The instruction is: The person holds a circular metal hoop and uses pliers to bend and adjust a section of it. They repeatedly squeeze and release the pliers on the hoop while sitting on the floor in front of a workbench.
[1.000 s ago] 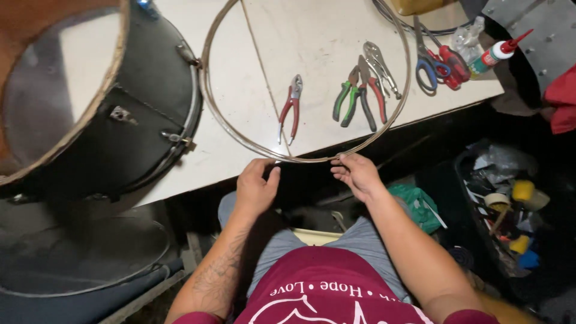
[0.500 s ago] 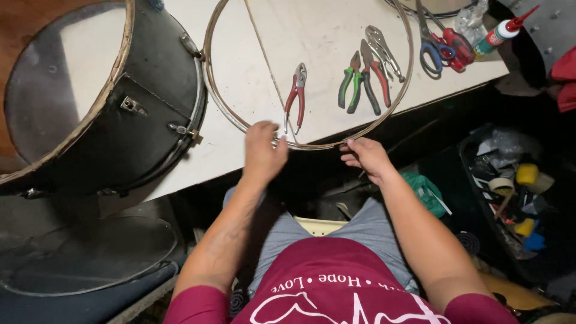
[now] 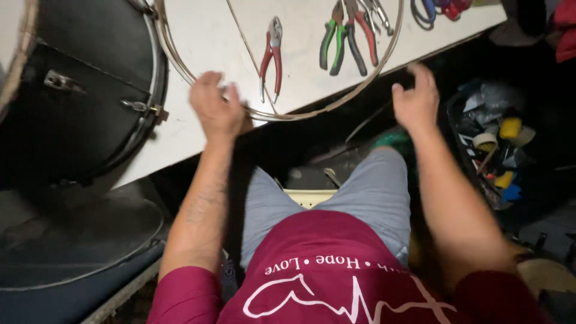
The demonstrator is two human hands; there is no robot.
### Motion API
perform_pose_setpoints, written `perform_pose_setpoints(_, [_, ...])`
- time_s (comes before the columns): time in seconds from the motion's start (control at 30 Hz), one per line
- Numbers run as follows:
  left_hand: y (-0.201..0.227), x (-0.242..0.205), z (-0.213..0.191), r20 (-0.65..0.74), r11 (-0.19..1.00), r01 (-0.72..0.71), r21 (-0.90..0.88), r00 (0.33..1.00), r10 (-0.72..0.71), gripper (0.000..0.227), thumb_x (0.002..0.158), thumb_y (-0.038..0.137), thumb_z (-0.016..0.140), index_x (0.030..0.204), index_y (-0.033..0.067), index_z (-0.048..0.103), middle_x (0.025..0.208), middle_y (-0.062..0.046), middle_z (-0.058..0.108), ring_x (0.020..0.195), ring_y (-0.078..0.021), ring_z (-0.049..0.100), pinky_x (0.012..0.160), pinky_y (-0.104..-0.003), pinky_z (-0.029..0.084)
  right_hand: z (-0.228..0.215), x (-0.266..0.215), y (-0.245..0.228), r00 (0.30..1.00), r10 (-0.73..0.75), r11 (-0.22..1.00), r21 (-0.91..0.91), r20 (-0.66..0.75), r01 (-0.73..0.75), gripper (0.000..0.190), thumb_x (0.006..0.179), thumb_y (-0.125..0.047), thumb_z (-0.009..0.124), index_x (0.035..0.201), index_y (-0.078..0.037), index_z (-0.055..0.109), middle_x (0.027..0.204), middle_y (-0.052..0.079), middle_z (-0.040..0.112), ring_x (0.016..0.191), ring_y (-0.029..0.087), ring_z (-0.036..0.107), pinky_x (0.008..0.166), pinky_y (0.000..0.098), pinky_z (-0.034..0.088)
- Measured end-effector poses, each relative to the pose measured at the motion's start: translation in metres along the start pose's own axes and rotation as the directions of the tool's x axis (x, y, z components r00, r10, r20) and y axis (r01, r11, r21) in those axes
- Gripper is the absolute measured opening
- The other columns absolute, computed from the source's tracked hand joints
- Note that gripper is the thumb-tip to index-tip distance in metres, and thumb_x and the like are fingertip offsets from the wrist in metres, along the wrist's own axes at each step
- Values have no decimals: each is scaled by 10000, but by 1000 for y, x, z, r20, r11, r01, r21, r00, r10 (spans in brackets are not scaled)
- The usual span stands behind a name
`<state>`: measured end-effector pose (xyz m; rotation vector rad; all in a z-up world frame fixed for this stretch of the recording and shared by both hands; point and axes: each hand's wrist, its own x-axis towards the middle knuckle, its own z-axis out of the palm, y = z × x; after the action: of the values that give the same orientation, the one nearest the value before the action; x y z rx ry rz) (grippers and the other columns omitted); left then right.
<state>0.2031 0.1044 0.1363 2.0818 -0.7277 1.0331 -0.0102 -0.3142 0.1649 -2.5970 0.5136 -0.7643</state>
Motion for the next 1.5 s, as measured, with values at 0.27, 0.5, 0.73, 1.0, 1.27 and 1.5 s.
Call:
perform_pose_setpoints(0.27, [10, -4, -33, 38, 995, 104, 6, 994, -104, 242, 1003, 142, 604, 1150, -49, 628, 1117, -231, 630, 1006, -417, 611, 934, -540, 483, -6, 26, -1, 925, 129, 962, -270, 357, -30, 636, 923, -215, 670, 1475, 61, 517, 1519, 264, 473, 1367, 417, 470, 1100, 499, 390])
perform_pose_setpoints(0.5, [14, -7, -34, 94, 978, 206, 33, 974, -208, 293, 1006, 219, 548, 1160, -13, 639, 1123, -160, 643, 1054, -331, 590, 1023, -513, 391, -6, 37, 7, 896, 94, 902, -418, 434, 108, 677, 877, -322, 722, 1435, 53, 638, 1460, 309, 574, 1259, 476, 570, 1044, 503, 413])
perform_pose_setpoints(0.73, [17, -4, -40, 39, 976, 217, 33, 975, -218, 299, 992, 239, 575, 1174, 10, 642, 1198, -180, 594, 1072, -369, 584, 996, -515, 426, -3, 44, 10, 859, 172, 861, -497, 483, 107, 749, 864, -351, 728, 1468, 72, 599, 1500, 301, 535, 1291, 468, 543, 1061, 472, 396])
perform_pose_setpoints(1.0, [15, -8, -41, 57, 942, 334, 21, 941, -334, 350, 1022, 330, 534, 1239, 70, 624, 1288, -126, 555, 1179, -354, 582, 1069, -496, 417, 4, 49, 28, 876, 106, 792, -572, 471, 212, 583, 880, -379, 771, 1304, 17, 724, 1207, 259, 744, 1041, 482, 684, 884, 490, 522])
perform_pose_setpoints(1.27, [10, -13, -39, 37, 944, 331, 2, 943, -331, 390, 1037, 364, 507, 1241, 53, 624, 1274, -152, 583, 1184, -366, 590, 1075, -514, 432, 2, 57, 31, 863, 143, 740, -631, 485, 233, 589, 912, -447, 706, 1310, -18, 773, 1185, 282, 768, 1040, 487, 705, 877, 498, 535])
perform_pose_setpoints(1.5, [10, -12, -37, 68, 912, 410, -27, 911, -408, 397, 1030, 355, 509, 1250, 47, 630, 1311, -119, 570, 1228, -323, 565, 1102, -494, 413, 6, 52, 47, 863, 57, 620, -696, 501, 363, 518, 989, -523, 666, 1171, -58, 803, 1112, 180, 805, 1032, 359, 735, 823, 409, 569])
